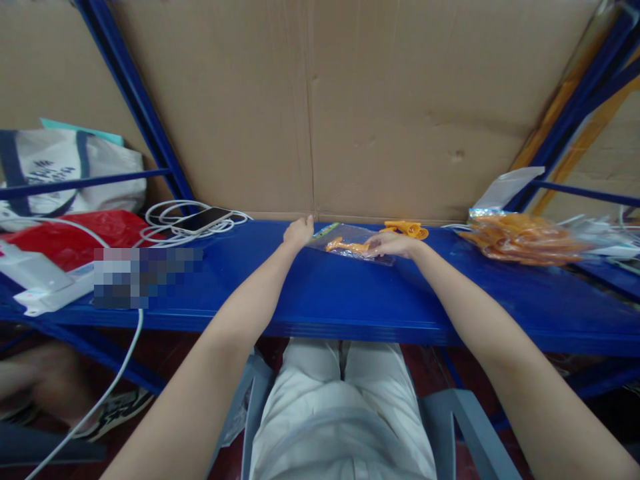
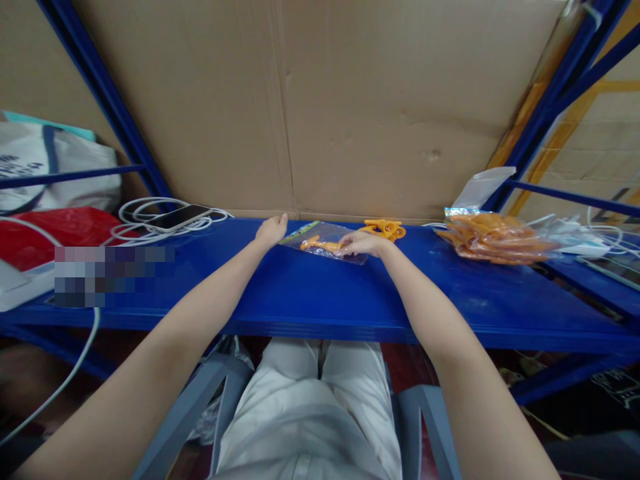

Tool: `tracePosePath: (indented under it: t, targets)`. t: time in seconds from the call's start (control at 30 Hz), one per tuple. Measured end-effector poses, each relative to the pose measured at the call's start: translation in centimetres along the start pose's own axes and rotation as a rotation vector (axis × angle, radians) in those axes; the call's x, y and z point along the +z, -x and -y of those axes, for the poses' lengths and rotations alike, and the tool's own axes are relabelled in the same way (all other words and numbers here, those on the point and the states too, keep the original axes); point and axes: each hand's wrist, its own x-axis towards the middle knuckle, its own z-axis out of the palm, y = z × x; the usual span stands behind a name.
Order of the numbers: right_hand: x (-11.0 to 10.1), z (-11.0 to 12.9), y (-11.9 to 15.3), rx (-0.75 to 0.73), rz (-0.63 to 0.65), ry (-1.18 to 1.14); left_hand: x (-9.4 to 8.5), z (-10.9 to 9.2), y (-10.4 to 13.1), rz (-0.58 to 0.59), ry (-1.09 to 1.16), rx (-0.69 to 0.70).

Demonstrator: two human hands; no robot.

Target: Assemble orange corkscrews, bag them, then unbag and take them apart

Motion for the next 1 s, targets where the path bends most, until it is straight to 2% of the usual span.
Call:
tracePosePath:
  t: [0.17, 0.33, 0.53, 0.9, 1.0]
  targets:
    - [1.3, 0.9, -0.6, -0.072, -0.163, 0.07, -0.3, 0.0, 0.1, 0.015, 0.026, 0.002]
    - [2.9, 1.3, -1.1, -0.098, -0.267, -0.155, -0.3, 0.1, -0.1, 0.033, 0.044, -0.011]
    - [3.7, 1.3, -1.4, -0.065, -0.268, -0.394, -0.2, 0.2, -0.3, 0.055, 0.079, -0.029]
    - [3.8, 1.7, -1.3, -0.075, -0.237, -0.485, -0.4, -0.1, 0.3, 0.035, 0.017, -0.012]
    - [3.8, 1.8, -1.2, -0.09, -0.223, -0.491, -0.1, 0.0, 0.3, 0.043, -0.026, 0.039]
